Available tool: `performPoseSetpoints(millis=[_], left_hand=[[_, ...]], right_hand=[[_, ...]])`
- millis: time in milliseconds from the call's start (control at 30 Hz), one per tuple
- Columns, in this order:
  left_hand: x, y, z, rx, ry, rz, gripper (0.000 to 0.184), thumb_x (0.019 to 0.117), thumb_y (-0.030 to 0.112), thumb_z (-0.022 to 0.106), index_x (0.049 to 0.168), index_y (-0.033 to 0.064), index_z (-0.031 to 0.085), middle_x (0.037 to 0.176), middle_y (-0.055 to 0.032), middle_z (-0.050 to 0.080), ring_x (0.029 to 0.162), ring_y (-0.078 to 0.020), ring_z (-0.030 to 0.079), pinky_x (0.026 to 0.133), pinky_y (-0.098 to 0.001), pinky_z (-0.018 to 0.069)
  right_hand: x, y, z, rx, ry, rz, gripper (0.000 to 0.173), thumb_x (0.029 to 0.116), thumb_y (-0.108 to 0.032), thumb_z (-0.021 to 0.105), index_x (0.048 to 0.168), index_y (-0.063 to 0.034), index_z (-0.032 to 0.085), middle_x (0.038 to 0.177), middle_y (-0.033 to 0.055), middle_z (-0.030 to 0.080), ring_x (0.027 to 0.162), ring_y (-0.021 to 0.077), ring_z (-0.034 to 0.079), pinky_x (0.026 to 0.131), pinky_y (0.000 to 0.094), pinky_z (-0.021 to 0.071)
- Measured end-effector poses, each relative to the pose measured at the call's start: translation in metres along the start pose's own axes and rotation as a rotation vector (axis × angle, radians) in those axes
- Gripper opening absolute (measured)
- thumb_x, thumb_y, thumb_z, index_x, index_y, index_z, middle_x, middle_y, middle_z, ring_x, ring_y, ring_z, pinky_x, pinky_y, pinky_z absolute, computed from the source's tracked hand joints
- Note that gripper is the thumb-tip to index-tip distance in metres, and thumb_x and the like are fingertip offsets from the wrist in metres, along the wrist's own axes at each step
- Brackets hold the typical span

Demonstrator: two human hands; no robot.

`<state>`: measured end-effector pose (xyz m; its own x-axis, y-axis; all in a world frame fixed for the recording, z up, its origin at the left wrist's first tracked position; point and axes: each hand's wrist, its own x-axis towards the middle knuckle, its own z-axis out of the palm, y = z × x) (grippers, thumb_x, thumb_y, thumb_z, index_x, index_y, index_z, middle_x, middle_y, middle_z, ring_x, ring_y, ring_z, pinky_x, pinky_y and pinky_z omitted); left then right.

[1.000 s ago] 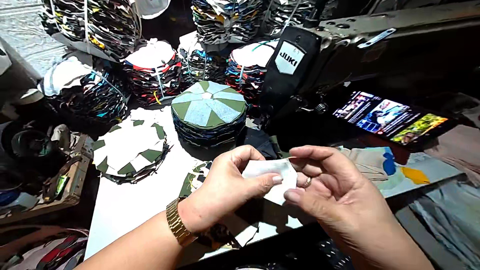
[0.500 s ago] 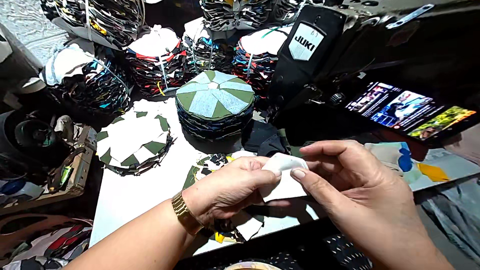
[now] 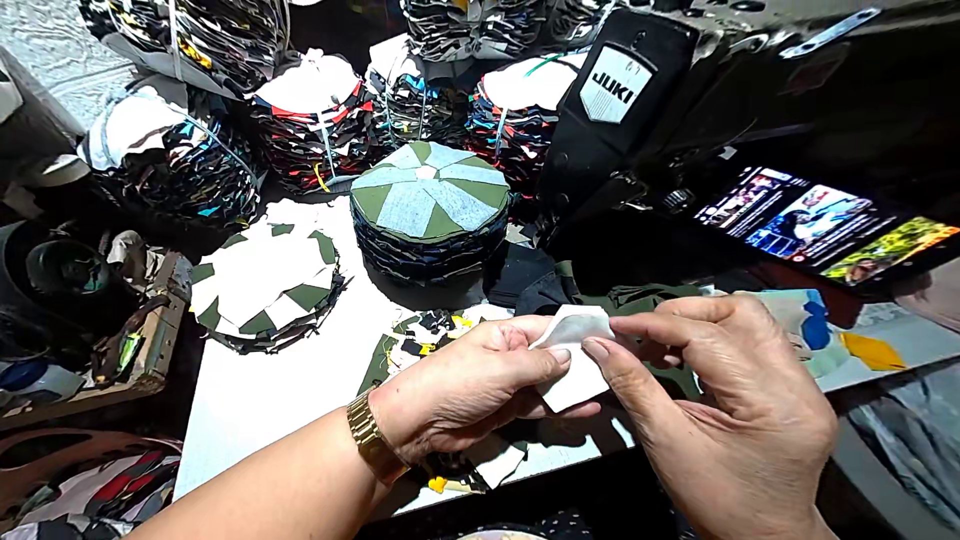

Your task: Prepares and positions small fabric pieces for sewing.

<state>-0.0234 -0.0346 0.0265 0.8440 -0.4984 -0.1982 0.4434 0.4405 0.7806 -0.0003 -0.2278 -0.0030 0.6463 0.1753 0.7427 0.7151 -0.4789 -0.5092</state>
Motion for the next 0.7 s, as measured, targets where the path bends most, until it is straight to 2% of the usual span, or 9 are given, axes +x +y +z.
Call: performPoseSetpoints(millis=[100,333,533,633,700], left_hand=[[-0.0002,-0.0004,0.0009,0.021,-0.011,0.010,0.027,0.1071,0.000,0.039,0.124,0.0044,0.060,0.105,-0.0061,0.067,0.096,-0.0132,0.069,0.091,-0.0300,0.0579],[-0.0005,0.0003,0.0010,0.012,0.000,0.004,0.026,0.1071,-0.001,0.039,0.123,0.0030,0.058,0.105,-0.0074,0.066,0.096,-0.0145,0.069,0.091,-0.0311,0.0581],[0.0000,-0.0011,-0.0006,0.000,-0.018,0.024,0.030,0.1064,-0.002,0.039,0.129,0.0028,0.058,0.108,-0.0081,0.067,0.096,-0.0149,0.069,0.091,-0.0316,0.0583],[-0.0001,-0.0009,-0.0016,0.000,-0.029,0.022,0.029,0.1064,-0.001,0.039,0.128,0.0029,0.057,0.109,-0.0084,0.067,0.097,-0.0154,0.069,0.092,-0.0325,0.0582],[-0.0001,-0.0002,-0.0010,0.004,-0.026,0.015,0.028,0.1067,-0.001,0.038,0.128,0.0030,0.057,0.108,-0.0081,0.066,0.096,-0.0147,0.070,0.091,-0.0314,0.0584]], right_hand=[[-0.0011,-0.0005,0.0004,0.024,0.023,-0.018,0.009,0.0917,-0.018,0.072,0.098,-0.0113,0.073,0.101,-0.0014,0.056,0.090,0.0011,0.056,0.076,0.0128,0.0482],[-0.0014,0.0010,0.0018,0.022,0.044,-0.075,0.007,0.0898,-0.015,0.073,0.095,-0.0101,0.072,0.104,-0.0005,0.055,0.095,0.0010,0.056,0.081,0.0127,0.0498],[0.0012,0.0007,0.0007,0.001,0.050,-0.110,0.010,0.0920,-0.019,0.074,0.097,-0.0116,0.069,0.103,-0.0017,0.056,0.098,0.0022,0.055,0.084,0.0150,0.0476],[0.0018,0.0014,0.0004,0.014,0.051,-0.091,0.012,0.0909,-0.020,0.075,0.097,-0.0098,0.072,0.102,-0.0013,0.056,0.097,0.0022,0.057,0.084,0.0149,0.0491],[0.0015,0.0018,0.0001,0.004,0.055,-0.061,0.015,0.0902,-0.022,0.076,0.097,-0.0092,0.070,0.101,-0.0012,0.056,0.094,0.0023,0.056,0.082,0.0152,0.0490]])
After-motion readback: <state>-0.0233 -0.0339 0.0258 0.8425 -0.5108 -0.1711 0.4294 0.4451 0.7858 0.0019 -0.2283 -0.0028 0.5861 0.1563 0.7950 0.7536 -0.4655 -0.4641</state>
